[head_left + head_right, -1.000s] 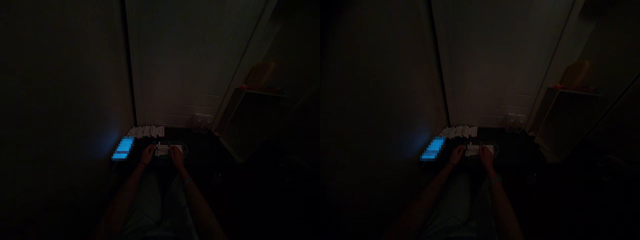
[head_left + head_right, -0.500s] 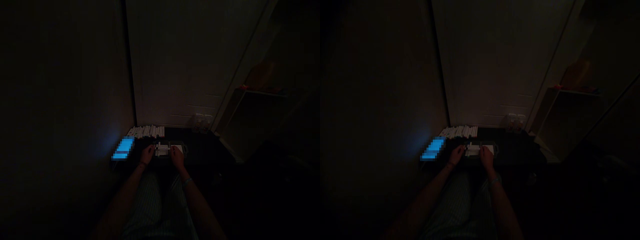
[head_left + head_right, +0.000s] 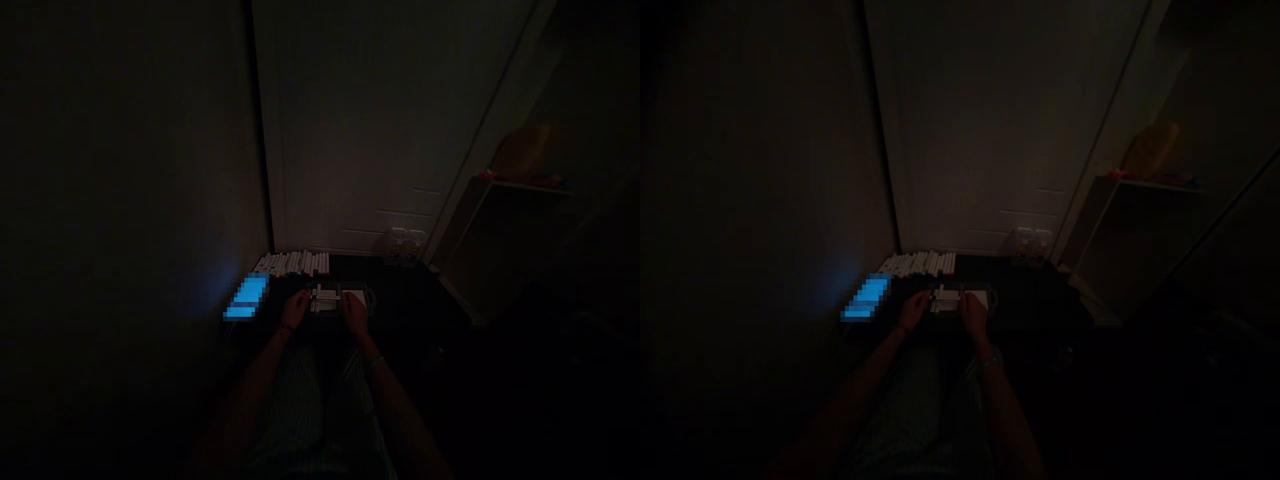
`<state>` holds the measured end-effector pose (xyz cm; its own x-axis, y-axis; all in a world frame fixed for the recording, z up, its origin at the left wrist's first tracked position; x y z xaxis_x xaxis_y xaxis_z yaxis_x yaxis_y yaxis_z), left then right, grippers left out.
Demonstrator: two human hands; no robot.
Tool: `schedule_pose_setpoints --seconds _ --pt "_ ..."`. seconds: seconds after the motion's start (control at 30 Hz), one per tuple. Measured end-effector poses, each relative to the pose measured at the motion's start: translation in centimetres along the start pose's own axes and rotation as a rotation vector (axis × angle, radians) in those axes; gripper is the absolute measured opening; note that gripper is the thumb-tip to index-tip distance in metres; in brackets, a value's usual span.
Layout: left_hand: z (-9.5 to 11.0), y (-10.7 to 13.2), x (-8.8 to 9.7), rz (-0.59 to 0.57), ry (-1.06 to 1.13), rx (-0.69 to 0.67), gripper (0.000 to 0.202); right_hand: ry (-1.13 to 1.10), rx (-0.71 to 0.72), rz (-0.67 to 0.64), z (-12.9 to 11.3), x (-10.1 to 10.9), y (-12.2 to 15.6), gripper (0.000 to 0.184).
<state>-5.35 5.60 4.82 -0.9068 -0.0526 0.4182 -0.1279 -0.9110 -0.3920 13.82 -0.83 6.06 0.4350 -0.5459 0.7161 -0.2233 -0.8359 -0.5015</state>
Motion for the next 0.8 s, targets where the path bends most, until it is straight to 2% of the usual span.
schedule_pose_setpoints --seconds 0.23,0.57,0.8 --pt "0.6 0.0 0.3 0.004 0.063 -0.011 0.031 -0.033 0.006 -0.015 -0.2 0.3 0.1 0.033" --pt "-1.1 -0.7 0.2 0.015 0.266 0.006 0.03 -0.099 0.025 -0.041 -0.5 0.0 0.1 0.032" --pt "-1.0 -0.6 0.3 0.039 0.356 0.036 0.03 -0.116 0.034 -0.046 -0.5 0.0 0.2 0.035"
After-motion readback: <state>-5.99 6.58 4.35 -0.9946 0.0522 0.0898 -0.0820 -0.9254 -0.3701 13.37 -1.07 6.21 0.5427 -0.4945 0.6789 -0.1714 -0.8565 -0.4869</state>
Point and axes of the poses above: each hand's wrist, its own y-axis away from the middle knuckle, its own x-axis out of the back of the hand, z = x × y, the point moved 9 cm from there along -y, towards the middle knuckle, and after that the axes turned 4 degrees about y, right-handed, at the moved point
